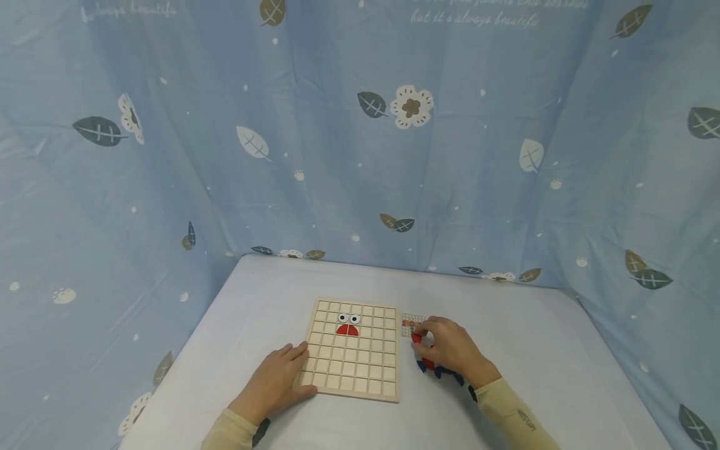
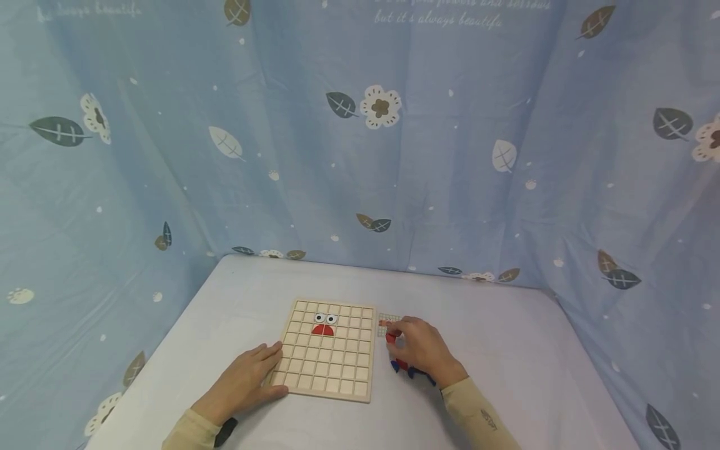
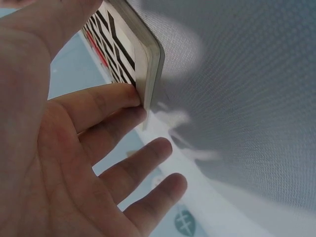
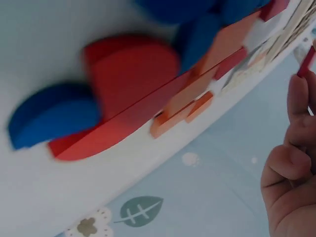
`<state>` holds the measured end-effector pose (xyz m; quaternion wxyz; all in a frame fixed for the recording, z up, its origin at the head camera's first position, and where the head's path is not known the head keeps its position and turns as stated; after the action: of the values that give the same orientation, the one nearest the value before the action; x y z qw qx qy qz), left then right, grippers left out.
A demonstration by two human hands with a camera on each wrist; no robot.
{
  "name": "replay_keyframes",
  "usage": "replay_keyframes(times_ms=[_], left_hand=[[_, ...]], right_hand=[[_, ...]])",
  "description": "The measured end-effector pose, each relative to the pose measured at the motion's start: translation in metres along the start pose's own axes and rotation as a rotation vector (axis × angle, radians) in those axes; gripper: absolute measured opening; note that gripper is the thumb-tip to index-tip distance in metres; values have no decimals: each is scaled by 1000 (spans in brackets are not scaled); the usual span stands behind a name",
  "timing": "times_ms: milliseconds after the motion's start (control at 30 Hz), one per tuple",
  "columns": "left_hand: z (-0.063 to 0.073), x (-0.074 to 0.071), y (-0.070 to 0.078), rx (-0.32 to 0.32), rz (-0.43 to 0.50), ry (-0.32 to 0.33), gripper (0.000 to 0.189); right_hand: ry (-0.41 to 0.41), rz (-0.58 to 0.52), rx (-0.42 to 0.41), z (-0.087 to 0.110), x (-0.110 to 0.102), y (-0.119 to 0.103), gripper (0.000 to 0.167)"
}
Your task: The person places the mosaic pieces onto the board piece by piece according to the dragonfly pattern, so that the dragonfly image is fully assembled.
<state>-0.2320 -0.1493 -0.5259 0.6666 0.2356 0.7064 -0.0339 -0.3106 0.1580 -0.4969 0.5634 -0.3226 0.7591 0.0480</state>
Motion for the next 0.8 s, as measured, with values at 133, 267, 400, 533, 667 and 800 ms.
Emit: replay_keyframes(times_ms=[133, 267, 400, 533, 667, 800], left_hand=[[0, 1, 0, -3, -7, -1, 79], [-1, 1, 1, -4, -18, 2, 79], [-1, 1, 1, -3, -15, 0, 80], [-1, 1, 1, -2, -15, -3, 79], [-1, 1, 1, -1, -9, 4, 79], [-2, 2, 1, 1, -8, 4, 79]], right_hand=[[64, -17, -56, -5, -3, -14, 24], [117, -57, -110, -11, -5, -30, 22], [139, -72, -156, -16, -3, -45, 21], [122, -79, -162, -22, 2, -58, 20], [102, -107, -161, -30, 6, -70, 20], [92, -128, -161, -34, 12, -80, 22]])
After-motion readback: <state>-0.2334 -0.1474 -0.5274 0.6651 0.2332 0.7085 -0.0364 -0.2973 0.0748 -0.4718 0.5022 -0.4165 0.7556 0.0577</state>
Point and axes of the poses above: each hand's wrist, its own z-axis away from the middle knuckle, its own x-axis out of the palm, y = z × x, the point moved 10 cm from there along -z, towards the middle knuckle, and after that the axes turned 4 degrees about y, right-handed, at the moved point
